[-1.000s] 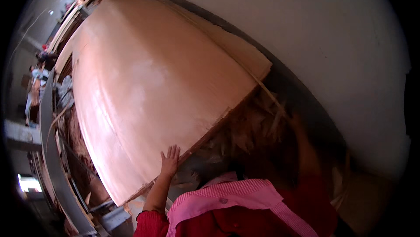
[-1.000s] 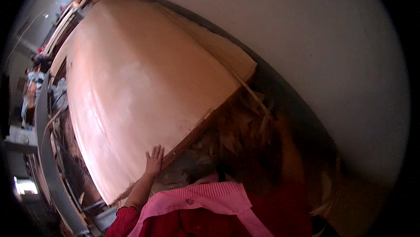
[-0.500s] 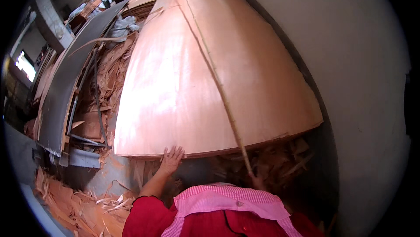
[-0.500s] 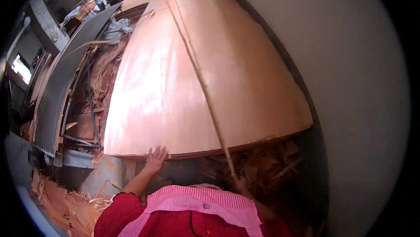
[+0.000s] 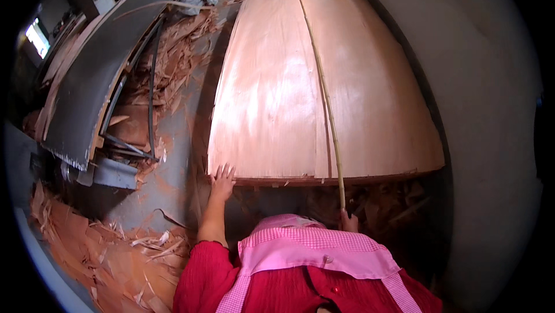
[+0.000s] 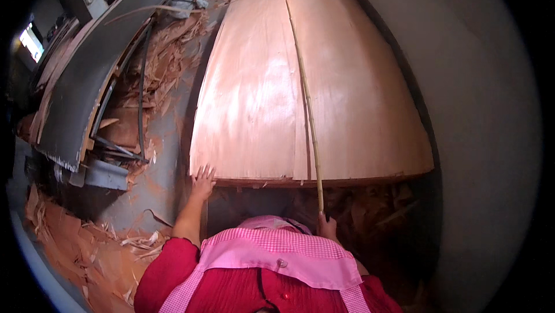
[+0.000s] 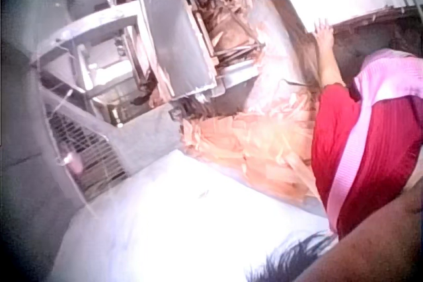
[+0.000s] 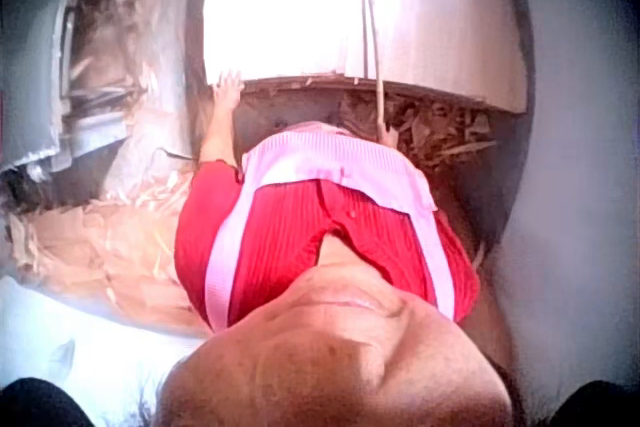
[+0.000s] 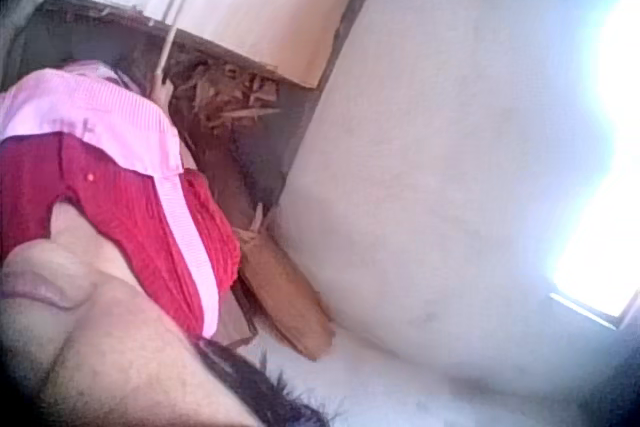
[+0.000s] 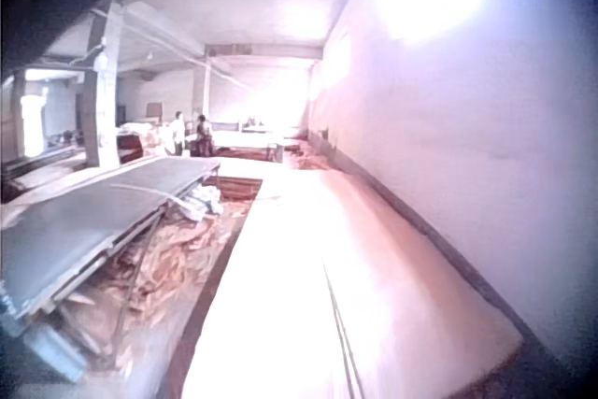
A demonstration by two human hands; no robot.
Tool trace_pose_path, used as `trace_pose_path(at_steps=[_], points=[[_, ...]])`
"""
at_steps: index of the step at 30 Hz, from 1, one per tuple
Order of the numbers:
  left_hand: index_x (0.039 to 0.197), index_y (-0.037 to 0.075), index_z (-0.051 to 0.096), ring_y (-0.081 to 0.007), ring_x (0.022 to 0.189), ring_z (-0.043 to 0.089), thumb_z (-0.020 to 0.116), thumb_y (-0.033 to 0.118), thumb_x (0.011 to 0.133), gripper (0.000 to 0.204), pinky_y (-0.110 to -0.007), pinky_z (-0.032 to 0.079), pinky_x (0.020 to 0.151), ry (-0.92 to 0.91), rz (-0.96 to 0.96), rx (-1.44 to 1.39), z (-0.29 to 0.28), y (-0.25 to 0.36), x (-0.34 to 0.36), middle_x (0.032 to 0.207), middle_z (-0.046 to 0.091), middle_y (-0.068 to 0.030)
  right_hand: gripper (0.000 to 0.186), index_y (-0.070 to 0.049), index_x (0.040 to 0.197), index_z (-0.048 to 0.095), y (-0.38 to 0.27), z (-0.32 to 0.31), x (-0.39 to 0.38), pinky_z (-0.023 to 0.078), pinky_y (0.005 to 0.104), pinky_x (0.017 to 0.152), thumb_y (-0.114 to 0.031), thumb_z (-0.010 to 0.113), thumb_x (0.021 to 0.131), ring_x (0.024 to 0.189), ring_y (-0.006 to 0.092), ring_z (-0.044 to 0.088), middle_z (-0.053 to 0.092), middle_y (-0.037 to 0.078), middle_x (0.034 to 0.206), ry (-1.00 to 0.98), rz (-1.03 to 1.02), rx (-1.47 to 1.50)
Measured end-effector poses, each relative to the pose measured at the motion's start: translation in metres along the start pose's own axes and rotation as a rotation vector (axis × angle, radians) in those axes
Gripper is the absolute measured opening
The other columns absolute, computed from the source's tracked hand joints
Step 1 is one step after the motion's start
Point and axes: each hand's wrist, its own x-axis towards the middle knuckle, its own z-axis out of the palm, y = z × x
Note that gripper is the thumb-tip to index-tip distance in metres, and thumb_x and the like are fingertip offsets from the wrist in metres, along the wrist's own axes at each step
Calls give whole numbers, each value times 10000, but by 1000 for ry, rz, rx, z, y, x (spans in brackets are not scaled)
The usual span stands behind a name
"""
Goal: The person trims wood veneer sheets using a utility knife while checking the length with a bamboo measuring stick. They handle thin wood sheets by hand, cutting along the edges to remove strips and setting the trimmed sheets aside.
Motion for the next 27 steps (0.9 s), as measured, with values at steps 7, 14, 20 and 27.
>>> trace_pose_path(at_steps=[7,14,20,27], points=[[1107,71,519,-300,1031,474,596,134,738,383,-368,382,870,568,-657,-589,-8,-47,16,1129,506,-126,262,-92,671,521,28,15,13,257,241,334,-305,565,817,364,80,374,391,-29,481,71,-68,10],[952,-8,586,-265,715,586,629,111,708,275,-354,460,663,443,-584,-826,-15,-109,30,784,613,-137,315,-61,711,561,-15,56,12,252,229,297,-350,530,832,326,83,366,400,-18,453,43,-95,45],[772,-8,567,-201,523,536,671,217,693,260,-362,445,520,173,-492,-889,-24,-81,75,639,581,-130,302,-59,729,553,-44,94,-4,242,239,269,-339,520,837,296,91,343,402,-8,445,112,-60,112],[929,-27,575,-246,789,592,680,234,685,373,-363,460,690,7,-374,-1137,8,-65,142,874,611,-163,283,-74,677,536,-104,172,-32,249,231,280,-323,550,812,303,95,349,373,-10,424,116,-71,161]])
